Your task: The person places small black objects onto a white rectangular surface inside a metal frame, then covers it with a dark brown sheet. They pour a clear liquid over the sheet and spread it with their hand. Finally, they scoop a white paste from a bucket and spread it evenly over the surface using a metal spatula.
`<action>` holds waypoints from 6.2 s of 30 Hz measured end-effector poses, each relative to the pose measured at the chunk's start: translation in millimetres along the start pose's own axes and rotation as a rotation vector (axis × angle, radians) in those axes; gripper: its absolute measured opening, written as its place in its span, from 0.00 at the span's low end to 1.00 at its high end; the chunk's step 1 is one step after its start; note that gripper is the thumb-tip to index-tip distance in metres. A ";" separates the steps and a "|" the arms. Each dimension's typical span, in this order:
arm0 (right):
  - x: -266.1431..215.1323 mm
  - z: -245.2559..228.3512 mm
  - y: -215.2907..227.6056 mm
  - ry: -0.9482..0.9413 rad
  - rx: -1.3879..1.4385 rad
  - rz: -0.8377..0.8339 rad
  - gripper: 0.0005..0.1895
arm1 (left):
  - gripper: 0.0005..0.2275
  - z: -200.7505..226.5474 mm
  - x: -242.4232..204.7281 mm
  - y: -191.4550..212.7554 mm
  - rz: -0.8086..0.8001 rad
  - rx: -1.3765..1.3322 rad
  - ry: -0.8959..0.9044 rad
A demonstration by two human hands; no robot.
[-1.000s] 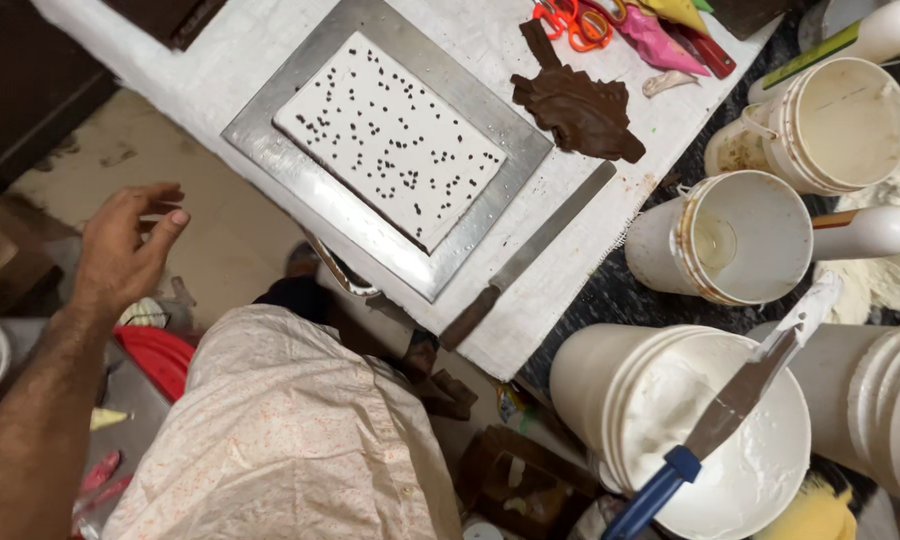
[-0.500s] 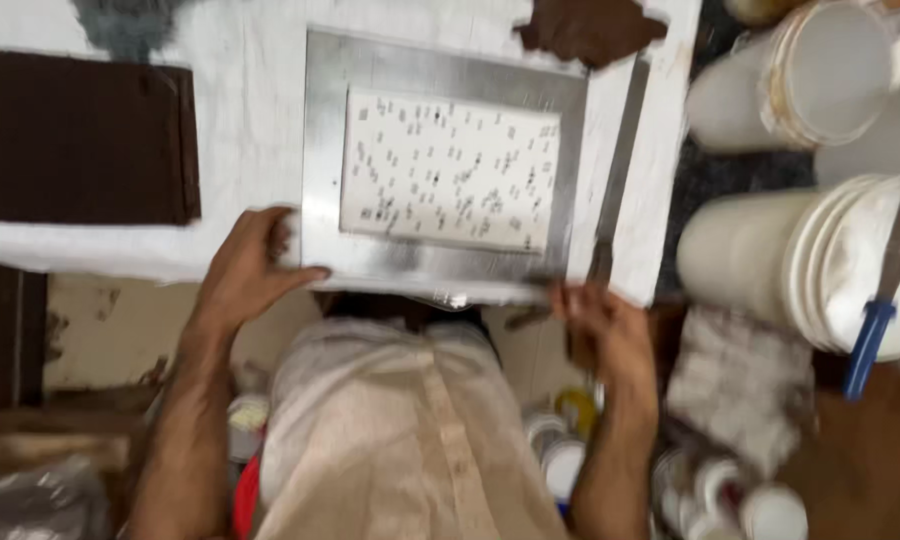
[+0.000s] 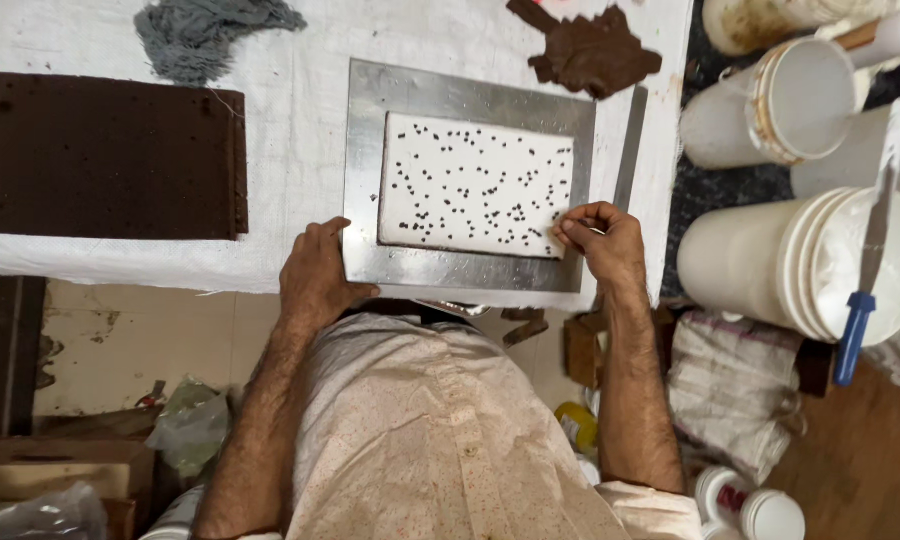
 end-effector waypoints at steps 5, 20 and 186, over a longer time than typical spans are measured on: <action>37.1 -19.9 -17.6 0.071 -0.046 -0.073 0.07 | 0.48 -0.3 -2.2 -7.4 0.046 0.020 0.013; 71.8 -53.4 -82.7 0.155 -0.207 -0.219 0.06 | 0.49 -1.9 -1.0 -8.6 0.082 -0.053 0.038; -91.1 -30.7 -99.5 -0.264 0.384 -0.213 0.32 | 0.33 -55.4 -17.0 84.5 -0.159 -1.323 0.262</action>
Point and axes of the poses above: each hand's wrist, its own x-axis towards the middle knuckle, its own y-axis out of the back of the hand, z = x × y, the point moved 1 cm from there along x, towards the middle knuckle, and after that the axes turned 4 degrees about x, right-handed, at the moved point
